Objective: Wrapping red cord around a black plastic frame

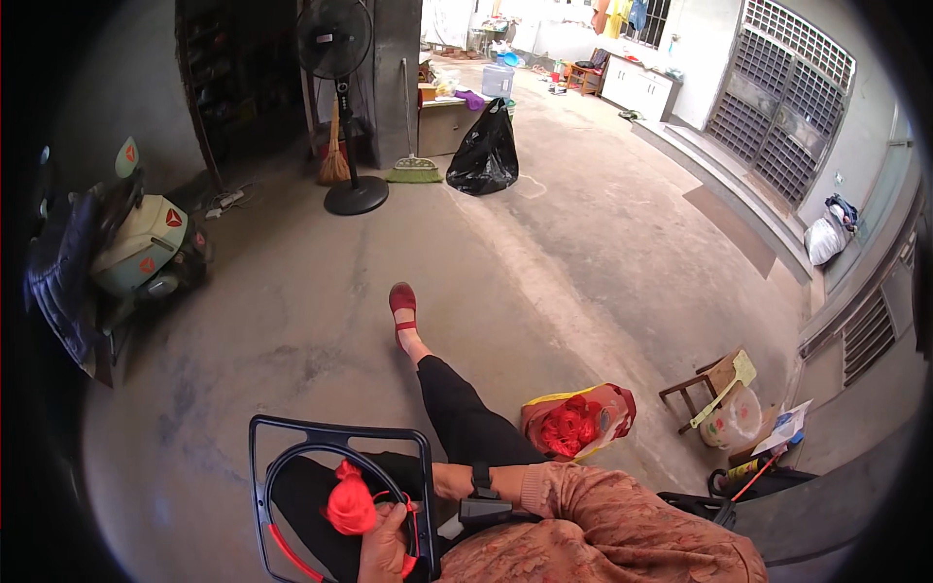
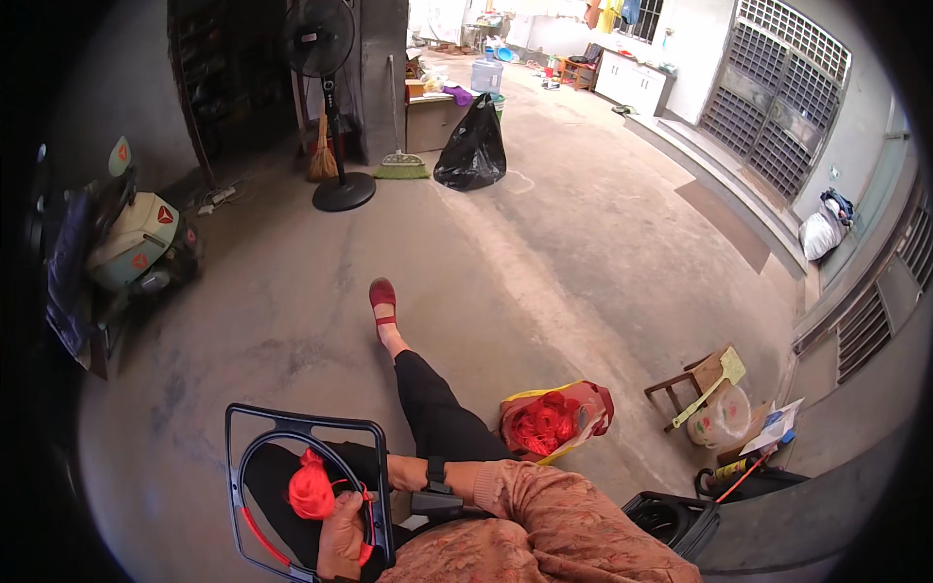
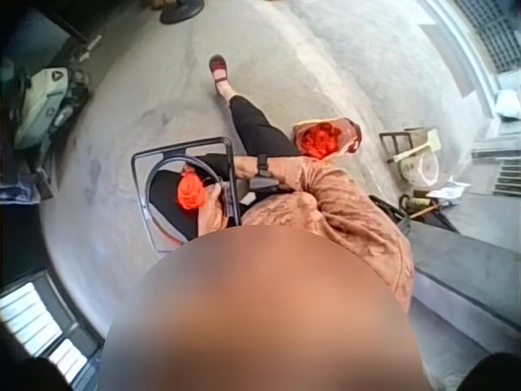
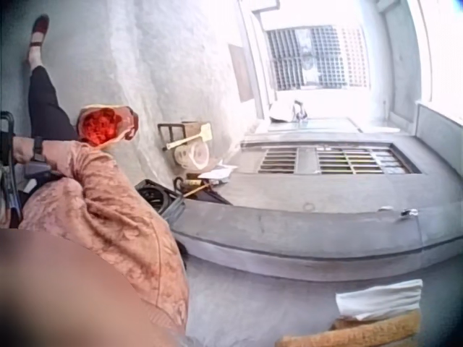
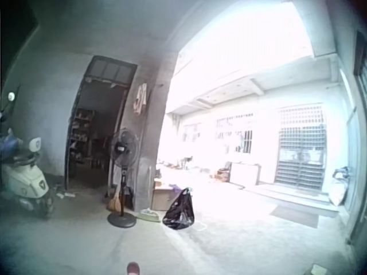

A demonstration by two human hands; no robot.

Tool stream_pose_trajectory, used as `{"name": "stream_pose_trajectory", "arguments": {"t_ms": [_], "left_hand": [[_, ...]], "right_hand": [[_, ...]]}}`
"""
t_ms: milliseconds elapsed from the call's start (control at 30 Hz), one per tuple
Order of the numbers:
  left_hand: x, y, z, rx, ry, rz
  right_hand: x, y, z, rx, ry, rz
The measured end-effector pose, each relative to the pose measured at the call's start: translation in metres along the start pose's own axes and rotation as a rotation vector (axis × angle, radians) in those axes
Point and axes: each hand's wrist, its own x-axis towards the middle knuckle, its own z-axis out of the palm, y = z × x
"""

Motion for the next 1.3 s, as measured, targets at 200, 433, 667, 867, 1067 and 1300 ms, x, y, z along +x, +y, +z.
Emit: {"name": "stream_pose_trajectory", "arguments": {"t_ms": [200,433,667,867,1067,1300], "left_hand": [[-0.002,0.000,0.003,-0.066,0.044,0.066],[0.002,-0.008,-0.016,0.068,-0.008,0.112],[-0.005,0.008,0.003,0.110,0.014,0.140],[-0.010,0.010,-0.003,0.143,0.116,0.140],[-0.015,0.014,-0.002,0.065,0.160,0.154],[-0.007,0.018,-0.007,-0.083,0.127,0.191]], "right_hand": [[0.016,-0.065,-0.132,-0.348,-0.620,-0.475],[0.003,-0.060,-0.128,-0.770,-1.362,-0.988],[-0.011,-0.068,-0.120,-1.040,-1.850,-1.109],[-0.058,-0.120,-0.104,-1.232,-2.177,-1.102],[-0.096,-0.204,-0.047,-1.444,-2.468,-1.075],[-0.100,-0.190,-0.046,-1.677,-2.813,-0.934]]}}
